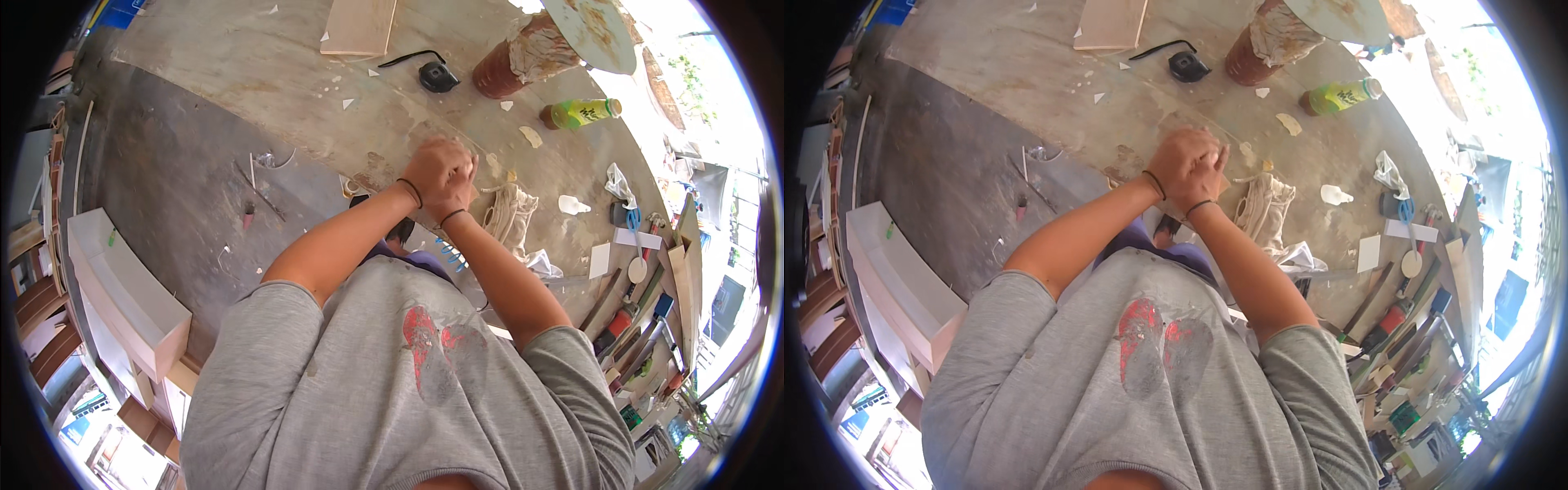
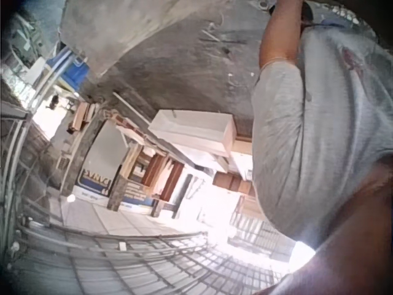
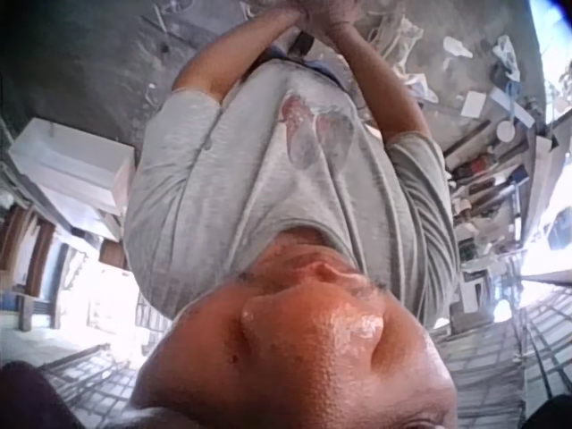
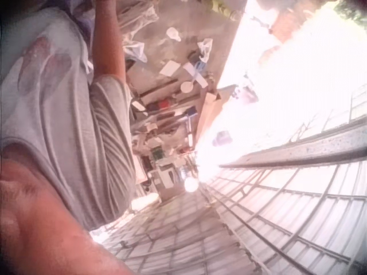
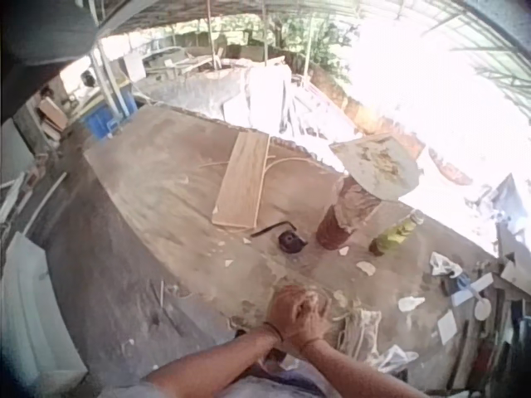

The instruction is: The person applies adhesive from a bottle to a small piece of leather, presses the leather onto a wooden square base containing a circular component, and uses a blade to trim the excess leather from the edges of the base.

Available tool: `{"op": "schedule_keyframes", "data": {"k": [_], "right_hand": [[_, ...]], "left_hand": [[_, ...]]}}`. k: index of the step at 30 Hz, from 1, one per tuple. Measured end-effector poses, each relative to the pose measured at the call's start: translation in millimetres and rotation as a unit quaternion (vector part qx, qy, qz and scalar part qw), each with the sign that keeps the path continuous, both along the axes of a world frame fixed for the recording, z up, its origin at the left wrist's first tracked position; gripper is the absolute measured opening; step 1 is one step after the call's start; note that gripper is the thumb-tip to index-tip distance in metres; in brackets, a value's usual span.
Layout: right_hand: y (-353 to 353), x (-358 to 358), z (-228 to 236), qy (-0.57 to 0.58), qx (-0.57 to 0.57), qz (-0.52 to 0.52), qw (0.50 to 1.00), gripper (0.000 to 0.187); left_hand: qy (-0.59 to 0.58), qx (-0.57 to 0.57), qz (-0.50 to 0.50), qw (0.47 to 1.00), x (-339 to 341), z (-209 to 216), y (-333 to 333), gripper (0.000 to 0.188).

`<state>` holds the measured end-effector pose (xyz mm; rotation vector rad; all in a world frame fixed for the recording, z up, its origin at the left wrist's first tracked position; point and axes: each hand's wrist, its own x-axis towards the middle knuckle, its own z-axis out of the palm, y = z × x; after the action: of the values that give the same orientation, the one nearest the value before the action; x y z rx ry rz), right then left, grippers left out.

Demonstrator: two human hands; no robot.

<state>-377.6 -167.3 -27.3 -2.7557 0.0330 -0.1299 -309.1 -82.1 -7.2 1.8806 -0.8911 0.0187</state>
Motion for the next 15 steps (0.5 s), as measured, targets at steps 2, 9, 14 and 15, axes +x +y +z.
{"op": "schedule_keyframes", "data": {"k": [2, 9, 14, 15], "right_hand": [[8, 13, 22, 0.097, 0.013, -0.07, 0.993, 0.066], [-9, 19, 20, 0.13, -0.112, 0.064, 0.983, 0.064], [4, 24, 4, 0.019, -0.179, 0.15, 0.972, 0.057], [5, 25, 2, 0.019, -0.184, 0.148, 0.972, 0.056]], "left_hand": [[0.003, -0.033, 0.03, 0.999, 10, 0, 1, 0.017], [-0.156, 0.028, 0.143, 0.977, -8, 29, 5, 0.028], [-0.132, 0.06, 0.017, 0.989, -26, 8, 11, 0.032], [-0.113, 0.057, 0.004, 0.992, -27, 2, 11, 0.033]]}}
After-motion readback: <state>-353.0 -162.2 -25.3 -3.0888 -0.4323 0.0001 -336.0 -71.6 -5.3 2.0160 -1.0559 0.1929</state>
